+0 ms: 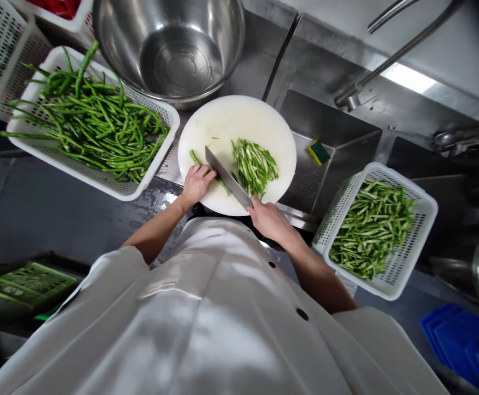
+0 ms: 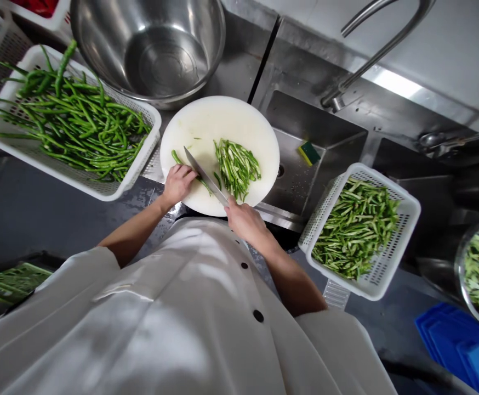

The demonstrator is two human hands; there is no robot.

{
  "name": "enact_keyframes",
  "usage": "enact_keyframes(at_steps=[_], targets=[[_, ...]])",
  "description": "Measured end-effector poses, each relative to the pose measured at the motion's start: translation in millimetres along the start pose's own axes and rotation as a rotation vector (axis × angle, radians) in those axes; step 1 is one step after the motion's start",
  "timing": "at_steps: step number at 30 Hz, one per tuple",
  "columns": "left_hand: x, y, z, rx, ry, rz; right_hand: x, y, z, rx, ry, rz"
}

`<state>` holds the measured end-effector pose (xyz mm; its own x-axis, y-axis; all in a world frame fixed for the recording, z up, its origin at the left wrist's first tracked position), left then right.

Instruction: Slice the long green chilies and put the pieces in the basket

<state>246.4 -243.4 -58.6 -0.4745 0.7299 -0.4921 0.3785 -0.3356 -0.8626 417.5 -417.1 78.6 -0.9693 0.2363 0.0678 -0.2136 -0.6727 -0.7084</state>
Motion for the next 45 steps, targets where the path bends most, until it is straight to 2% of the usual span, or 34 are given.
enact_keyframes(at_steps=[11, 14, 16, 19, 21, 23, 26, 29, 33, 36, 45], targets=[[2.9, 5.8, 1.0, -0.076, 0.031, 0.014, 4.1, 2.1, -12.7, -0.036, -0.009, -0.074], [5.0, 3.5, 0.4, -0.058, 0.045, 0.033, 10.7, 10.4, -29.3, -0.085, -0.011, -0.105], [11.6, -4.4, -0.9, -0.037, 0.077, 0.056, 12.6, 16.7, -43.0, -0.117, -0.009, -0.124], [31.2, -23.0, -5.3, -0.074, 0.094, 0.04, 4.8, 22.2, -49.6, -0.123, -0.024, -0.156], [44.1, -30.8, -9.7, -0.077, 0.096, 0.024, -4.8, 22.1, -40.1, -0.099, -0.008, -0.164], [50.3, -29.9, -14.0, -0.031, 0.121, 0.039, -12.3, 18.6, -22.2, -0.067, 0.04, -0.144], [45.8, -18.9, -18.7, 0.018, 0.167, 0.052, -13.0, 8.0, 5.7, -0.029, 0.102, -0.081], [36.8, -8.7, -21.8, 0.03, 0.187, 0.051, -1.6, -1.9, 13.9, 0.005, 0.097, -0.055], [33.4, -5.5, -24.8, 0.037, 0.174, 0.08, 17.1, -7.4, -10.2, -0.033, 0.031, -0.106], [33.1, -7.7, -25.8, 0.038, 0.162, 0.107, 20.1, -8.9, -24.9, -0.059, 0.023, -0.117], [35.4, -8.9, -26.0, -0.003, 0.089, 0.199, 27.0, -18.2, -33.9, -0.059, 0.0, -0.142]])
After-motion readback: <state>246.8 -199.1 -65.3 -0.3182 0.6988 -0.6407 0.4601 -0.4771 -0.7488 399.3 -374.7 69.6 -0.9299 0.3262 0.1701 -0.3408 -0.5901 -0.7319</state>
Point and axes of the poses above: each hand's wrist, its own z-axis away from the middle knuckle, its own y-axis out of the palm, x = y × z, the point moved 3 cm from there along -z, towards the middle knuckle, and after that the axes turned 10 degrees about z, right-handed, at the moved point
